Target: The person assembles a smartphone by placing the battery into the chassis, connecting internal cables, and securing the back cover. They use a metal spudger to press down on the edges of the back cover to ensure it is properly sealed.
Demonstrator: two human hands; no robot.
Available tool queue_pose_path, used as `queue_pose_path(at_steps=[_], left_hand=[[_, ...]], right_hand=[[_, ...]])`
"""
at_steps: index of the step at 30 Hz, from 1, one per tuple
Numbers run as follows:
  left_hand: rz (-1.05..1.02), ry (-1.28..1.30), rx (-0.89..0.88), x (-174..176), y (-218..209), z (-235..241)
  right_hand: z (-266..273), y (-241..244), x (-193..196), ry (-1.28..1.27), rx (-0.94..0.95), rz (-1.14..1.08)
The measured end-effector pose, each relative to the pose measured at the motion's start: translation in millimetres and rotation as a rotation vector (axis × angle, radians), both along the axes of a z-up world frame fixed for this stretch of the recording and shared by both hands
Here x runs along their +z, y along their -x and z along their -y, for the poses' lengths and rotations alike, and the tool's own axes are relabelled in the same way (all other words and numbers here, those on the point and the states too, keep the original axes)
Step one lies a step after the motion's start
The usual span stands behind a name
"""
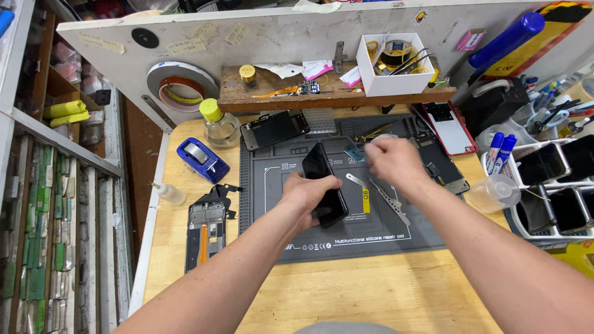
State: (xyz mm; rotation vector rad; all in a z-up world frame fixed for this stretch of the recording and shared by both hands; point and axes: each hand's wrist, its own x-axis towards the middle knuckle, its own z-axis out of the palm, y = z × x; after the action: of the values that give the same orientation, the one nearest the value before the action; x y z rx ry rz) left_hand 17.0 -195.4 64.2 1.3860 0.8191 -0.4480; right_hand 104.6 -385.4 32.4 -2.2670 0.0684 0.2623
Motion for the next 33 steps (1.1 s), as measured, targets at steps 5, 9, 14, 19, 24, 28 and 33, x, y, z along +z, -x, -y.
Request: queue_pose_path(at_steps=[5,9,14,19,24,28,33], left_hand=[[0.065,-0.392,-0.177,8,6,0],[0.071,-0.732,-0.385,6,5,13],[0.096,-0.832,-0.594,-2,1,15],[0.422,-1.086,-0.779,-9,-22,0],[0.368,-1.079,-1.125,-3,-41,-6],[0.317,-1.087,-1.155,1,-49,-8],[0.205,-0.918,-0.983,-7,-73,-23]], right_hand=[[26,36,1,0.497,0.122,-0.007],[12,62,0,0.604,0.107,0.002],[7,71,9,0.592,0.136,0.191],[-6,59,-3,0.732,0.210,0.096],[-7,43,-6,0.736,0.247,0.020],[1,44,0,0.569,0.279,0.095],[9,38,16,0.013,0.009,-0.037]])
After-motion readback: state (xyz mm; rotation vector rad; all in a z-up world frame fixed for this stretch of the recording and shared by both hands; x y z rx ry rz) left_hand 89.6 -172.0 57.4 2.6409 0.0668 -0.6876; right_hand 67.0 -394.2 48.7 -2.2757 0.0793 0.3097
